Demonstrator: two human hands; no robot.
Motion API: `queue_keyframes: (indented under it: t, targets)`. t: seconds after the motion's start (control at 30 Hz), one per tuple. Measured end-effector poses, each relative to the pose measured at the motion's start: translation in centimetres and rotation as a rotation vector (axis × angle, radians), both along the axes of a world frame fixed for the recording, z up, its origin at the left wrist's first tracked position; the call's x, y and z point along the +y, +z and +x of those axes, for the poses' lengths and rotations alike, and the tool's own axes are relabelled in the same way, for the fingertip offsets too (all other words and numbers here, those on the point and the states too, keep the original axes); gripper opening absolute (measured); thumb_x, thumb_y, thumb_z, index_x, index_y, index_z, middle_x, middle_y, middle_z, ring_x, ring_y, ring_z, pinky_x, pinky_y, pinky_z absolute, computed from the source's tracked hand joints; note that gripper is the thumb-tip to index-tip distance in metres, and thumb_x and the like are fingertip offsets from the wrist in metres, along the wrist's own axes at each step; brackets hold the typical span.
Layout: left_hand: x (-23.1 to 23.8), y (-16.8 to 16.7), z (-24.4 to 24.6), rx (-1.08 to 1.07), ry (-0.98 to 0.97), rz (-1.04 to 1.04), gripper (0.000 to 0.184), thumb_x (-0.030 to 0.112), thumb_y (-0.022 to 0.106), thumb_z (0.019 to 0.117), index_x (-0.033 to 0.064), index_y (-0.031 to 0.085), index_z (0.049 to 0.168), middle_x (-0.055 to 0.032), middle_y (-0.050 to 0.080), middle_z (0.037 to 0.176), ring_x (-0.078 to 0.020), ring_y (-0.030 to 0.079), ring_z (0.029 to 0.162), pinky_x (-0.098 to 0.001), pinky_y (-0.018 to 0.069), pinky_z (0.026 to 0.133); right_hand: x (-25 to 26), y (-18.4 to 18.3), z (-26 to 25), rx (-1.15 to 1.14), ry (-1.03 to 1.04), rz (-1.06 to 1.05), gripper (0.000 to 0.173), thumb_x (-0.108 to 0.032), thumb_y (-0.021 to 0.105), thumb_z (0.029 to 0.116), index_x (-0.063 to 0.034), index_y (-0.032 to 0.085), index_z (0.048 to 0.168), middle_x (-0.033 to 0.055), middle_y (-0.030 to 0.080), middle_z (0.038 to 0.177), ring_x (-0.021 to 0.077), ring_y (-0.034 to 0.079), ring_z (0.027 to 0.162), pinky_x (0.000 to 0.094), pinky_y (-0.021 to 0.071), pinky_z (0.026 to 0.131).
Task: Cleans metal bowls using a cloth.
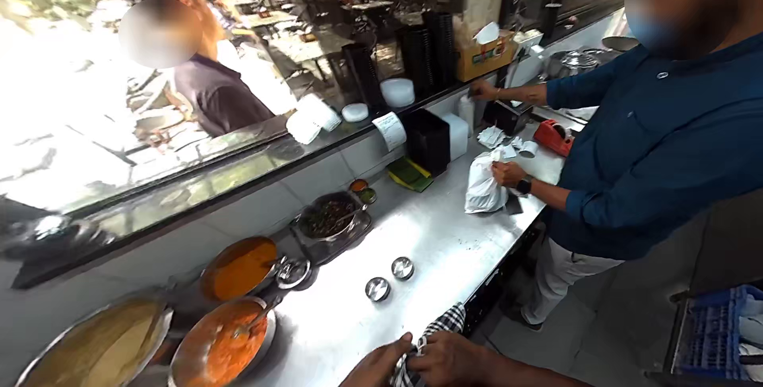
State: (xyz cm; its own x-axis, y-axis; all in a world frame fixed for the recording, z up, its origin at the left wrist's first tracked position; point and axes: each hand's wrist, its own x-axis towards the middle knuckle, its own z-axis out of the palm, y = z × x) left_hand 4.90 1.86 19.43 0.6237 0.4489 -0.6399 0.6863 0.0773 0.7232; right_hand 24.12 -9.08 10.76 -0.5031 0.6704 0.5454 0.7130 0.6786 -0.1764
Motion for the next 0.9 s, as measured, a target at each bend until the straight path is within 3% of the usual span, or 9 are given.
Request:
queue_keyframes:
  t: [0.1, 0.17, 0.27, 0.37, 0.5, 0.6, 0.7, 0.77, 0.9]
  targets:
    - [0.7, -2.9, -1.9, -0.245, 0.246, -0.293, 0.070, 0.075, 0.035, 0.0965, 0.0156, 0.070, 0.108, -0.0032, 0.067, 0.079, -0.0125, 0.060, 0.062, -0.0301, 0.0512, 0.056, -1.5, 0.1, 0.7, 0.331, -0.105, -0.092, 0.010, -0.013, 0.070, 0.0897, -0.0033, 0.071, 0.088, 0.0080, 0.076, 0.101, 0.0223, 0.070, 0.074, 0.0417, 0.0588, 0.066]
    - [1.2, -4.8, -2.6, -0.526, 0.494, -0.465, 0.077, 0.073, 0.029, 0.0975, 0.0084, 0.069, 0.112, -0.0107, 0.068, 0.082, -0.0165, 0.062, 0.062, -0.0317, 0.0535, 0.055, -2.5, 0.0, 1.4, 0.642, -0.298, -0.158, 0.034, -0.028, 0.078, 0.0843, -0.0037, 0.070, 0.106, 0.0068, 0.075, 0.091, 0.0160, 0.073, 0.080, 0.0385, 0.0618, 0.073]
    - [1.8, -6.2, -3.3, -0.868, 0.636, -0.559, 0.081, 0.076, 0.051, 0.0900, 0.0049, 0.059, 0.128, -0.0171, 0.068, 0.100, -0.0245, 0.068, 0.082, -0.0396, 0.0586, 0.074, -3.8, -0.6, 2.6, 1.075, -0.608, -0.486, 0.046, -0.032, 0.085, 0.0842, -0.0045, 0.070, 0.118, 0.0021, 0.076, 0.104, 0.0089, 0.073, 0.097, 0.0332, 0.0616, 0.092]
    - [2.5, -6.2, -3.1, -0.917, 0.656, -0.249, 0.085, 0.028, 0.088, 0.0782, 0.0089, 0.038, 0.144, -0.0241, 0.060, 0.127, -0.0349, 0.067, 0.106, -0.0493, 0.0578, 0.091, -4.6, -1.7, 3.8, 1.303, -0.854, -0.836, 0.064, -0.035, 0.090, 0.0770, -0.0005, 0.062, 0.123, 0.0063, 0.076, 0.103, 0.0153, 0.074, 0.094, 0.0365, 0.0635, 0.088]
    - [3.9, -7.5, -2.6, -0.737, 0.663, 0.219, 0.108, 0.004, 0.096, 0.0608, 0.0232, 0.036, 0.149, -0.0129, 0.059, 0.135, -0.0343, 0.065, 0.116, -0.0514, 0.0619, 0.091, -5.9, -4.1, 4.4, 1.290, -0.928, -0.889, 0.070, -0.038, 0.091, 0.0756, -0.0007, 0.061, 0.126, 0.0075, 0.075, 0.106, 0.0158, 0.074, 0.096, 0.0373, 0.0631, 0.090]
    - [5.0, -10.3, -3.0, -0.672, 0.647, 0.432, 0.100, 0.009, 0.095, 0.0650, 0.0263, 0.045, 0.149, -0.0068, 0.059, 0.139, -0.0283, 0.063, 0.121, -0.0481, 0.0614, 0.094, -6.3, -4.8, 4.4, 1.212, -0.983, -0.869, 0.071, -0.046, 0.089, 0.0753, -0.0024, 0.062, 0.124, 0.0061, 0.075, 0.106, 0.0139, 0.073, 0.098, 0.0365, 0.0618, 0.091]
    - [5.6, -12.8, -3.4, -0.468, 0.660, 0.639, 0.092, 0.030, 0.095, 0.0686, 0.0244, 0.048, 0.147, -0.0029, 0.062, 0.136, -0.0180, 0.064, 0.119, -0.0435, 0.0592, 0.097, -6.6, -5.1, 4.4, 1.224, -1.007, -0.825, 0.071, -0.046, 0.089, 0.0753, -0.0024, 0.062, 0.124, 0.0061, 0.075, 0.105, 0.0141, 0.073, 0.097, 0.0367, 0.0622, 0.091]
    - [6.2, -14.3, -3.5, -0.327, 0.661, 0.785, 0.091, 0.043, 0.092, 0.0692, 0.0198, 0.050, 0.146, -0.0064, 0.063, 0.134, -0.0199, 0.063, 0.120, -0.0470, 0.0559, 0.100, -6.8, -5.1, 4.5, 1.239, -1.024, -0.807, 0.070, -0.045, 0.089, 0.0755, -0.0027, 0.062, 0.124, 0.0056, 0.075, 0.104, 0.0143, 0.073, 0.096, 0.0367, 0.0627, 0.089]
    - [8.7, -17.0, -3.5, 0.000, 0.534, 1.095, 0.092, 0.065, 0.076, 0.0768, 0.0098, 0.052, 0.146, -0.0123, 0.055, 0.147, -0.0359, 0.044, 0.141, -0.0616, 0.0283, 0.118, -8.2, -5.1, 5.4, 1.269, -1.042, -0.782, 0.062, -0.042, 0.089, 0.0771, -0.0030, 0.065, 0.119, 0.0050, 0.076, 0.099, 0.0153, 0.075, 0.092, 0.0369, 0.0640, 0.086]
